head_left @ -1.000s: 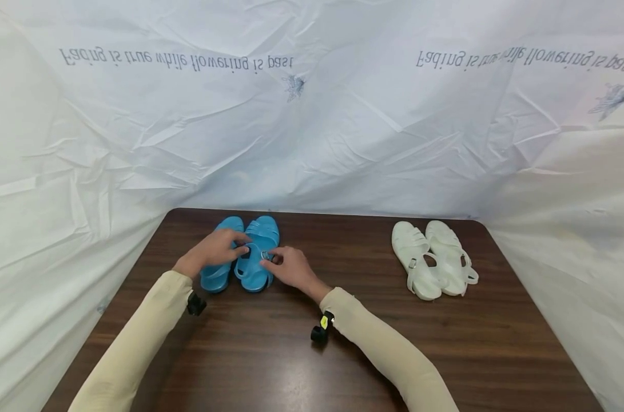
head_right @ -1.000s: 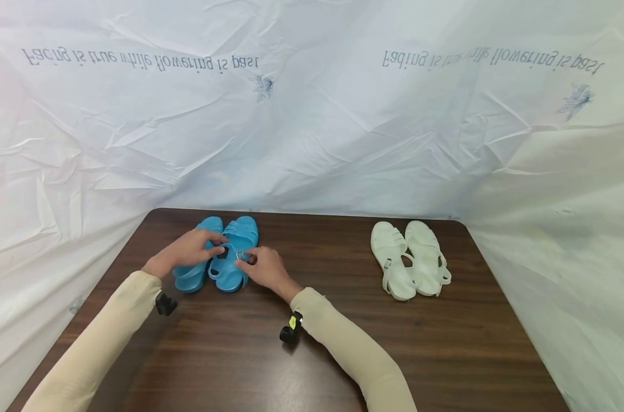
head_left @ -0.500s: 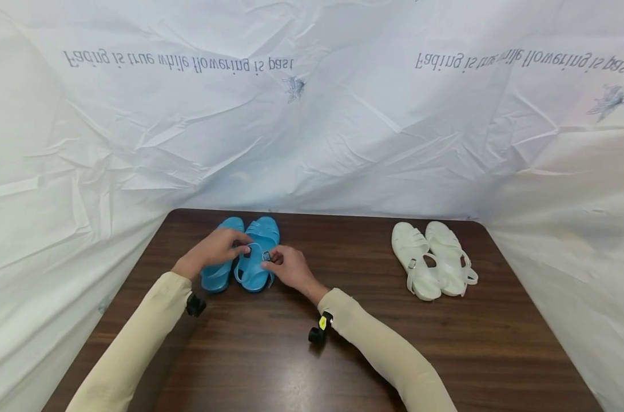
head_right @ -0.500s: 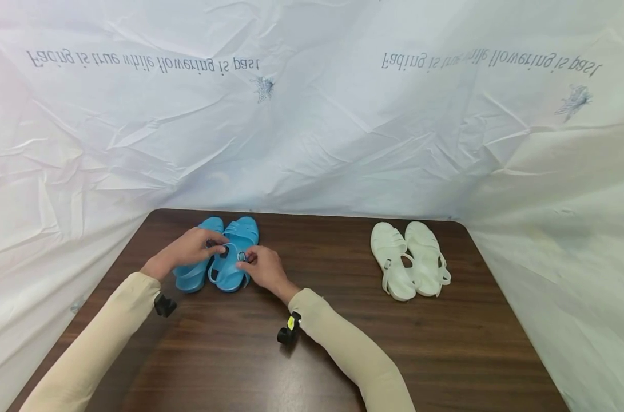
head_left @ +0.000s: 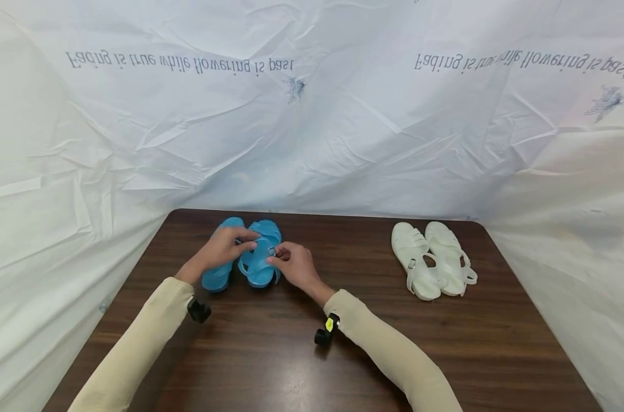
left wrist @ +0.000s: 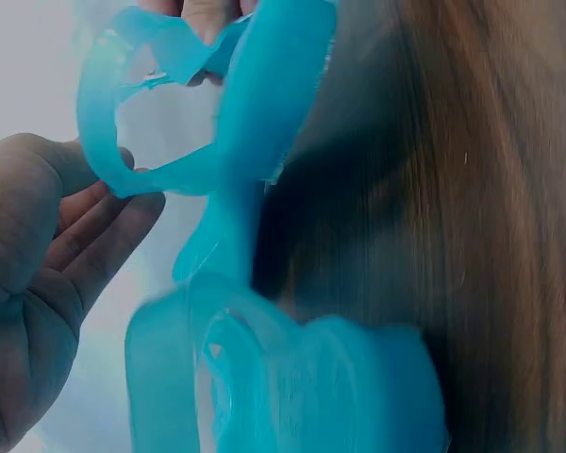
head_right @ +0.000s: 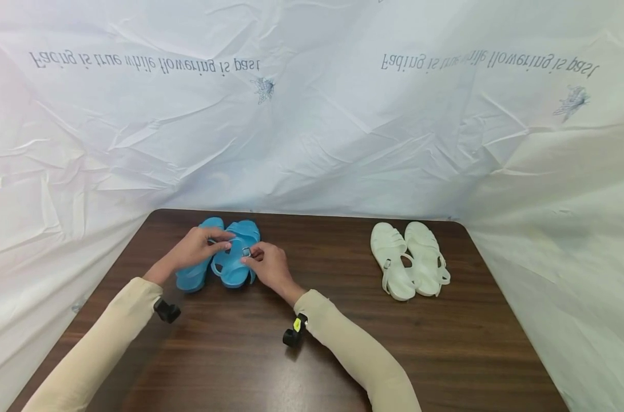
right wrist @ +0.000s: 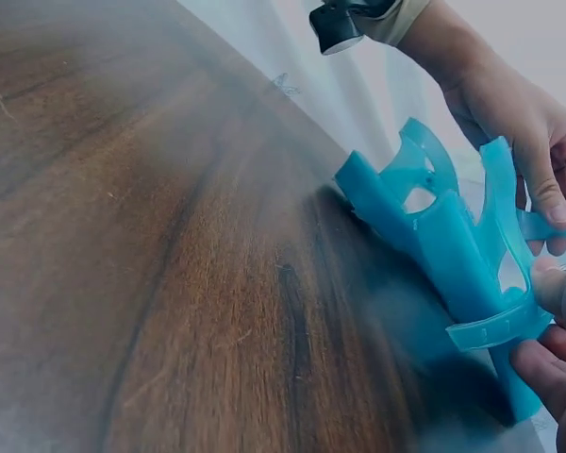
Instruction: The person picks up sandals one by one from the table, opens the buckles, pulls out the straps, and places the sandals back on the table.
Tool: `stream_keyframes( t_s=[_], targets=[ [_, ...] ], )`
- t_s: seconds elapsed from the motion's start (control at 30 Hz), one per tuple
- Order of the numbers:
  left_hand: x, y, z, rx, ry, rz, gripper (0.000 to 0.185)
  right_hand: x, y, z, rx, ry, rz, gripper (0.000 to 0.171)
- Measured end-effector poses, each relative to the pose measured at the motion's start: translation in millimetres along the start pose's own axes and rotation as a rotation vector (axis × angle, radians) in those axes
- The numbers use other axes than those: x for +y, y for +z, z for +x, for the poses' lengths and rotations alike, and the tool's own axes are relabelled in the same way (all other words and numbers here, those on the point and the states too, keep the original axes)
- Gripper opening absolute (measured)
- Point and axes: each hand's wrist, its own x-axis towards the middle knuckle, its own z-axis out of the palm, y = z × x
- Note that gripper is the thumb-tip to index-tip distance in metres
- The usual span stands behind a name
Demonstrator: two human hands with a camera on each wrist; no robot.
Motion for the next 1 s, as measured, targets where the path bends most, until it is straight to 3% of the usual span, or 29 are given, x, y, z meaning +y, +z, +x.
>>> stream_keyframes(
  t_s=[0.27,0.6,1.0],
  targets=[
    [22.9,10.1,-0.3,0.059,0.014,-0.073,0.031,-3.7,-24.8,-16.1,0.033,-0.039,-0.017,0.026],
    [62.1,29.5,3.1,0.052,0.053,-0.209,0.03,-1.0,-58.3,-52.9,0.104,-0.093,0.012,0.022],
    [98.1,75.1,7.2,0.035,0.118,-0.371,0.028,7.9,-96.6,-110.3,0.19,-0.06,-0.001,0.019]
  ],
)
